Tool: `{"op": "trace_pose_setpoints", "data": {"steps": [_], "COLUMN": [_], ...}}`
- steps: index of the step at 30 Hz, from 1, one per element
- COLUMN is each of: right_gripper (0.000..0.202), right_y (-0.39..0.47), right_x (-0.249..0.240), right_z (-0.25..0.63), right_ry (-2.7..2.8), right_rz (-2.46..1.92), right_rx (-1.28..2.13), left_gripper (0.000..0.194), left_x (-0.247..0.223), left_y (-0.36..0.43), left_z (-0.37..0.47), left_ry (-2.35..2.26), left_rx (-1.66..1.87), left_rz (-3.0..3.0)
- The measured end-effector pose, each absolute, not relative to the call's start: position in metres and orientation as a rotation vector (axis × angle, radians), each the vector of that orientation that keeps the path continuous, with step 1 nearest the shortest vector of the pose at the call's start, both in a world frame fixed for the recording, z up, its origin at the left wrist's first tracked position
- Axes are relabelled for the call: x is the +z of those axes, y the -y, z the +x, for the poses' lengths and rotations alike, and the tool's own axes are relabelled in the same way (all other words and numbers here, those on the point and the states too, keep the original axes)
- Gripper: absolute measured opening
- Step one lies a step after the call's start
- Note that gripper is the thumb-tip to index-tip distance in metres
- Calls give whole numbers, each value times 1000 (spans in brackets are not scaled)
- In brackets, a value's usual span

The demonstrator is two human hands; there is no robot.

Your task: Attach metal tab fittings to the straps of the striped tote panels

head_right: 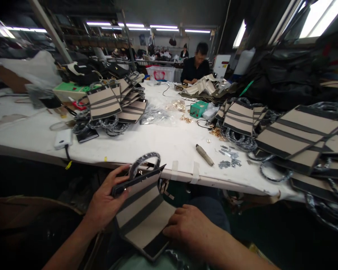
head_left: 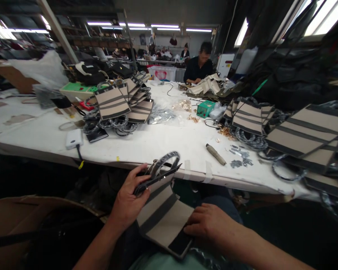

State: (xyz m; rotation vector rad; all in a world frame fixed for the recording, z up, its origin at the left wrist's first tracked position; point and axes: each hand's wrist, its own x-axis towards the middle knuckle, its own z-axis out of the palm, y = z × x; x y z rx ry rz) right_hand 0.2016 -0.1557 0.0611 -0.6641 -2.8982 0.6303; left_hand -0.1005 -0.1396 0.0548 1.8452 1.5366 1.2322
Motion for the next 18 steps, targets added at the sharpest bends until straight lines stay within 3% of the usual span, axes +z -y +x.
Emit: {"op": "trace_pose_setpoints", "data": {"steps": [4, 7, 11, 18], "right_gripper": [22, 36, 59, 35], "right_y": [121, 99, 86, 79], "right_x": [90, 115, 144, 179], "right_z": [199, 203, 206, 210], "right_ry": [2530, 2035, 1950, 2104], "right_rz": [-812, -909, -789, -566], "right_rx": [727, 429, 140, 143], "left_gripper": [27, 36, 40, 35], "left_x": [109, 139, 168, 195], "left_y": [132, 130, 127, 131], "left_z": [-101, -97, -94, -96], "left_ry": [-1409, -1307, -1262, -1188], "left_rx": [1296, 1275, 1292, 1051], "left_rz": [2284, 2497, 2701, 2964]}}
